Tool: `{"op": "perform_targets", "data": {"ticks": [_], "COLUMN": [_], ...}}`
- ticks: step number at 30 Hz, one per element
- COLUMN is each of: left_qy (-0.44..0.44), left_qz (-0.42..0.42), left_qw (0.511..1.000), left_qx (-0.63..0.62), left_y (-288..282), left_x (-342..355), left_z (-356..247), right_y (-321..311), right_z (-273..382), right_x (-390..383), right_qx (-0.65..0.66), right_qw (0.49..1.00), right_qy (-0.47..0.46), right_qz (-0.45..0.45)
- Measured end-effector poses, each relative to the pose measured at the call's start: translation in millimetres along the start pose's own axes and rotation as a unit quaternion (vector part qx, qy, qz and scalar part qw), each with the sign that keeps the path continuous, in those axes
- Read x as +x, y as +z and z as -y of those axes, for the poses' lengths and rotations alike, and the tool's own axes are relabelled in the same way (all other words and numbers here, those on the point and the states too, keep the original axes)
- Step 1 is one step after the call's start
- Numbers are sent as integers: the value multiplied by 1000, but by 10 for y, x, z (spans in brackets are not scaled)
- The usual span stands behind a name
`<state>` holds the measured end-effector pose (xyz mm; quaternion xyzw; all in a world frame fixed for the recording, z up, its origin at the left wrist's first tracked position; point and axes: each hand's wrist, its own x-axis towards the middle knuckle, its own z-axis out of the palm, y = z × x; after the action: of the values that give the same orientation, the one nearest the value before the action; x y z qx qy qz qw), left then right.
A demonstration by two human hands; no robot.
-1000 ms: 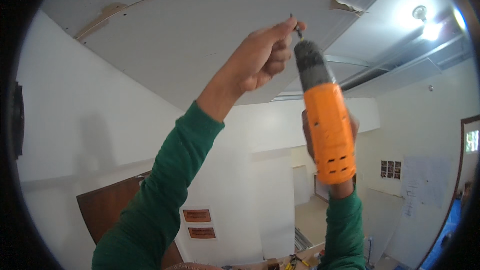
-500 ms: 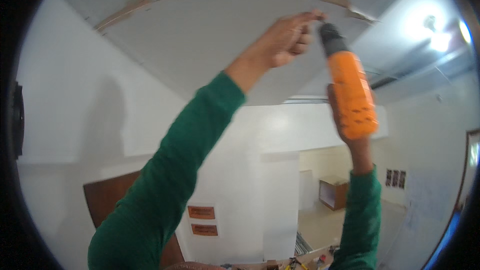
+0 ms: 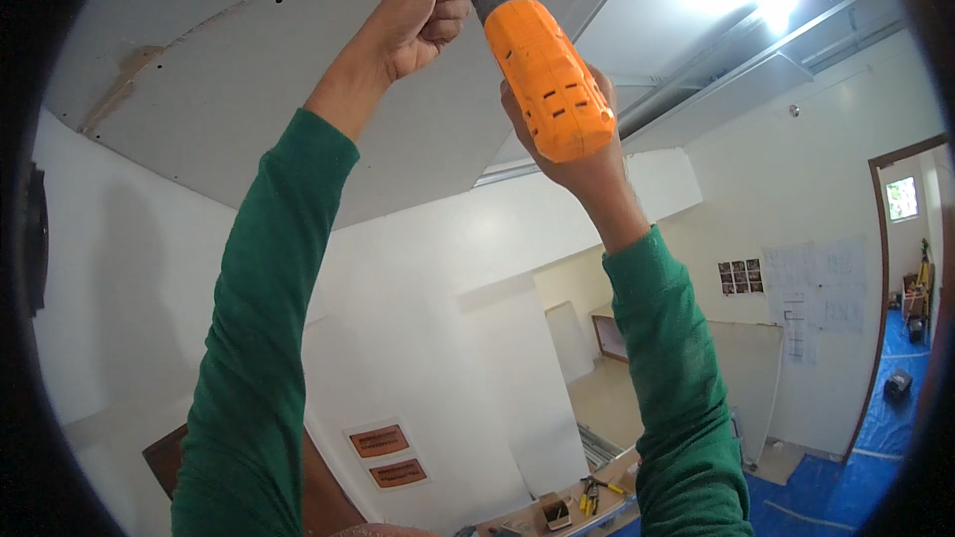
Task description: The person uses a cordless drill to drive screws into ceiling panels, securing them to the metal framework. They repeatedly position screws and operate the drill overhead while standing on a wooden plank. Another person is visible in the background moving around the room.
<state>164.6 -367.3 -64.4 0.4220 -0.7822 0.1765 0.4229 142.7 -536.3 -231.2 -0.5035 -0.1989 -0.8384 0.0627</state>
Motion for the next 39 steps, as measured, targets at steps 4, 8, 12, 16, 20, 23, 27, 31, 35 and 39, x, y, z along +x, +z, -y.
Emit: {"op": "perform_targets", "data": {"ticks": [4,8,12,16,20,23,27,31,35,39], "left_qy": [-60,-38,-29,-20,-25,-25,-33,-32,-36,-35], "left_qz": [15,18,-6,-6,-18,-36,-77,-39,-44,-50], "left_qw": [992,987,982,981,984,984,982,982,985,984], "left_qx": [-115,-155,-188,-194,-177,-171,-170,-185,-162,-167], "left_y": [-9,36,43,38,50,71,147,42,68,103], "left_x": [157,211,238,228,194,166,97,144,119,99], "left_z": [-62,-5,53,38,23,14,23,52,49,27], "right_y": [16,5,-3,-33,-25,-50,-43,-29,24,13], "right_z": [-107,-168,-111,-123,-131,-43,-93,-82,-143,-46], "right_x": [24,89,127,150,164,137,130,129,103,93], "right_qx": [19,78,98,116,139,156,126,89,87,162], "right_qw": [1000,996,995,993,990,986,992,996,996,984], "right_qy": [5,-16,-22,2,14,51,22,-22,-9,77], "right_qz": [-14,-32,-22,-8,-2,4,7,1,-5,7]}}
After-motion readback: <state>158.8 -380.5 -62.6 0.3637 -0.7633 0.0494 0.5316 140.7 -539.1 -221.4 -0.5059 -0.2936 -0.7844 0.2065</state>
